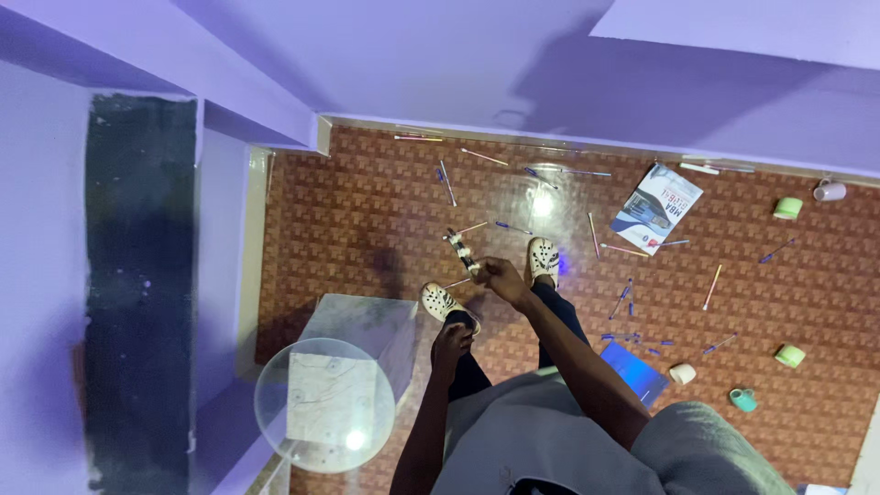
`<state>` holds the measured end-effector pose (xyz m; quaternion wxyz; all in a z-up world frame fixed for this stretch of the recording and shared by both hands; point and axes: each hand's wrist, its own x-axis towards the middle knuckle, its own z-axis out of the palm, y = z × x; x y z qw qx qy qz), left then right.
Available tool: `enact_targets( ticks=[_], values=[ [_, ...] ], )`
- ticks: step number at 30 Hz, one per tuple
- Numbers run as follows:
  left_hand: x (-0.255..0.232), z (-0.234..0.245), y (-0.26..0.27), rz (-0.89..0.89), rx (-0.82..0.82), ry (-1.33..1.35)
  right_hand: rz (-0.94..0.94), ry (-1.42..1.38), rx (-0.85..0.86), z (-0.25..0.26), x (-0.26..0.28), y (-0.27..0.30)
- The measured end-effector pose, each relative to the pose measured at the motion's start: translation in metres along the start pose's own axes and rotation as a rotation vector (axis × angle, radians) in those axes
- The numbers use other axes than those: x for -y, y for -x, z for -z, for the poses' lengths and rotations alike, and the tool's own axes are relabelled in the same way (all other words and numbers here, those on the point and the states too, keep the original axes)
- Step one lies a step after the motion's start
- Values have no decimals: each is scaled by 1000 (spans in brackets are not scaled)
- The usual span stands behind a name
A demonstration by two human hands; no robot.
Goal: The person picks up a plastic bottle and places it on a window sill, then picks up two small floral arrangements and places them next to the bottle, and finally picks up a headband and places it on the sill.
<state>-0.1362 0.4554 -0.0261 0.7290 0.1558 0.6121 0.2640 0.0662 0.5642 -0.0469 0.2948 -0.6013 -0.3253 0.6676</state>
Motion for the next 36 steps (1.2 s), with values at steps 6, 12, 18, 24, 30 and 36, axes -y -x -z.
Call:
enact_targets(
  ticks=[6, 12, 18, 24, 30, 36],
  values=[
    [-41, 9, 19, 36, 173, -188, 64, -210, -5, -8, 58, 28],
    [-74, -39, 14, 107, 224, -181, 182, -244, -51, 39, 74, 69],
    [-66, -175, 8, 140, 178, 44, -48, -315, -11, 113, 48, 121],
    [-32, -301, 28, 61, 88, -39, 30, -301, -29, 208, 19, 170],
    [-42, -374, 37, -137, 103, -255, -9, -222, -66, 306, 28, 211],
    [-62, -418, 35, -139, 163, -481, 48, -269, -278, 355, 39, 221]
  ],
)
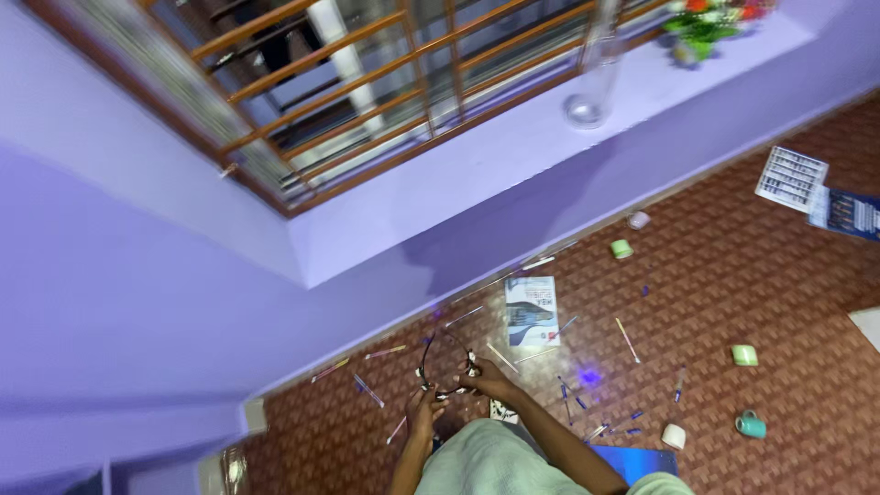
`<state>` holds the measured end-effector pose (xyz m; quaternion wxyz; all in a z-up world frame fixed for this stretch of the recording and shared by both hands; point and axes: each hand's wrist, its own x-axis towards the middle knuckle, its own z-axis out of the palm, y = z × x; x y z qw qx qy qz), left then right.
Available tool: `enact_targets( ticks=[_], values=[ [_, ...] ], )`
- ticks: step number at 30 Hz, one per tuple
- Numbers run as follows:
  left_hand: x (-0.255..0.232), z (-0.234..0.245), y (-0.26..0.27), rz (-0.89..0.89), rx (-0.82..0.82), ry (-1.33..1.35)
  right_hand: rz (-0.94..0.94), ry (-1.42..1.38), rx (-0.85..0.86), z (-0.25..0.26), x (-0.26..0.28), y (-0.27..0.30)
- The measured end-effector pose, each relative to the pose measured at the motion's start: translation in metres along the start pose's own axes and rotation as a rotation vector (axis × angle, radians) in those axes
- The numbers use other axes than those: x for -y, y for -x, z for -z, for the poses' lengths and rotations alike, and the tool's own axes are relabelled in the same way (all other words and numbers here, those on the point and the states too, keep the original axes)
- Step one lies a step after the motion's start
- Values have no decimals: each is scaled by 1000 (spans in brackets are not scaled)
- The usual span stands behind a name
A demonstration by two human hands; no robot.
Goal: The person picks up a plastic bottle and places it on a window sill, then picks up two small floral arrangements and places them next to the bottle, and finally picks up a headband and places it on the sill.
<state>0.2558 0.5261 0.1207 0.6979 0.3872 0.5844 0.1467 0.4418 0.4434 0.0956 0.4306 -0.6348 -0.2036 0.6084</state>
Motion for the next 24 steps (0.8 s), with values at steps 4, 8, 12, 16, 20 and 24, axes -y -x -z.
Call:
enact_targets(
  ticks=[4, 8, 12, 16, 20, 24],
  values=[
    [-18, -31, -18, -1, 89, -48, 158, -157, -125, 13, -6, 9],
    [-27, -64, -36, -37, 193, -127, 40, -281, -220, 40, -18, 28],
    [-43, -101, -53, -7, 305, -308, -82, -480, -344, 82, -11, 40],
    [-65, -136, -93, -28, 554, -406, -104, -456, -506, 115, 2, 30],
    [-118, -185, -143, -90, 746, -450, -154, -497, -584, 142, 40, 8],
    [-170, -222, -188, -293, 729, -521, -170, -352, -573, 167, 94, -41]
  ],
)
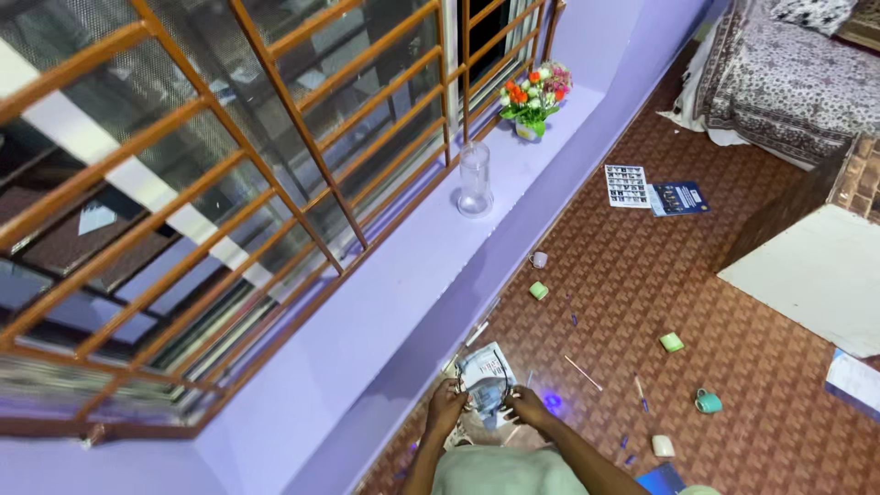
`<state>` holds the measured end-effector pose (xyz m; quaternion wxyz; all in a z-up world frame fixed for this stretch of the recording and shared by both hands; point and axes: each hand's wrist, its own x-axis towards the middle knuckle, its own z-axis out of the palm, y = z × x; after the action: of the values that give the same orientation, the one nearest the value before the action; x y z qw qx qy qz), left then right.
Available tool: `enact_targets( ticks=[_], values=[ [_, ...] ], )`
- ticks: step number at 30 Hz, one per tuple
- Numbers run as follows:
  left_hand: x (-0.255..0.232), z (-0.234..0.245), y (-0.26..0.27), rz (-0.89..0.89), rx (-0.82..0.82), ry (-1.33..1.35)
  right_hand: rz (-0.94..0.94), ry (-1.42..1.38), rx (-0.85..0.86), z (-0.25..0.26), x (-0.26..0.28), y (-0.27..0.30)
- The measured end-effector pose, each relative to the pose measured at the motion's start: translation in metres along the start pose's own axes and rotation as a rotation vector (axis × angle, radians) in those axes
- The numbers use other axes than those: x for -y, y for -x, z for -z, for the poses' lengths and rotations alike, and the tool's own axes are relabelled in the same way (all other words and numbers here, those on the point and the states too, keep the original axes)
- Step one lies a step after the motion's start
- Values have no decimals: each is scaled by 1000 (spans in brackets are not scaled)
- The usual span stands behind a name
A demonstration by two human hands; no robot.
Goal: The person picks up a plastic bottle and places it on a window sill, then picks up two small floral arrangements and places them next to the bottle, and finally picks up a headband and places it on the sill.
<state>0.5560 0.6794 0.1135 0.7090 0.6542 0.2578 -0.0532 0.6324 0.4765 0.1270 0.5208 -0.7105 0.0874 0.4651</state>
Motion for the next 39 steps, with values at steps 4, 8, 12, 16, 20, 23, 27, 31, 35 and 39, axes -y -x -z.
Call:
enact_targets(
  ticks=[4, 8, 12, 16, 20, 23, 27, 31, 35, 39],
  values=[
    [-19, 25, -53, -107, 42, 21, 152, 24, -98, -5, 47, -40],
    [-26, 58, -77, -46, 55, 136, 61, -206, -49, -16, 73, -57],
    [-21, 83, -81, 84, 0, 284, 96, -94, 2, -33, 99, -81],
    [-17, 80, -84, 79, -70, 401, 279, -23, -15, -39, 127, -109],
    [-18, 58, -109, -99, -251, 237, 417, 29, 14, -16, 143, -131],
    [-24, 51, -139, -155, -339, 116, 458, 81, -76, 5, 161, -159],
    [-38, 38, -188, -288, -391, 209, 467, -28, -37, 22, 196, -211],
    [-62, 25, -236, -270, -557, 149, 616, 59, 105, 42, 240, -271],
    [-82, 8, -267, -173, -775, 4, 550, -3, 223, 64, 260, -305],
    [-96, -11, -283, -184, -978, -152, 470, 126, 309, 122, 279, -320]
  ],
)
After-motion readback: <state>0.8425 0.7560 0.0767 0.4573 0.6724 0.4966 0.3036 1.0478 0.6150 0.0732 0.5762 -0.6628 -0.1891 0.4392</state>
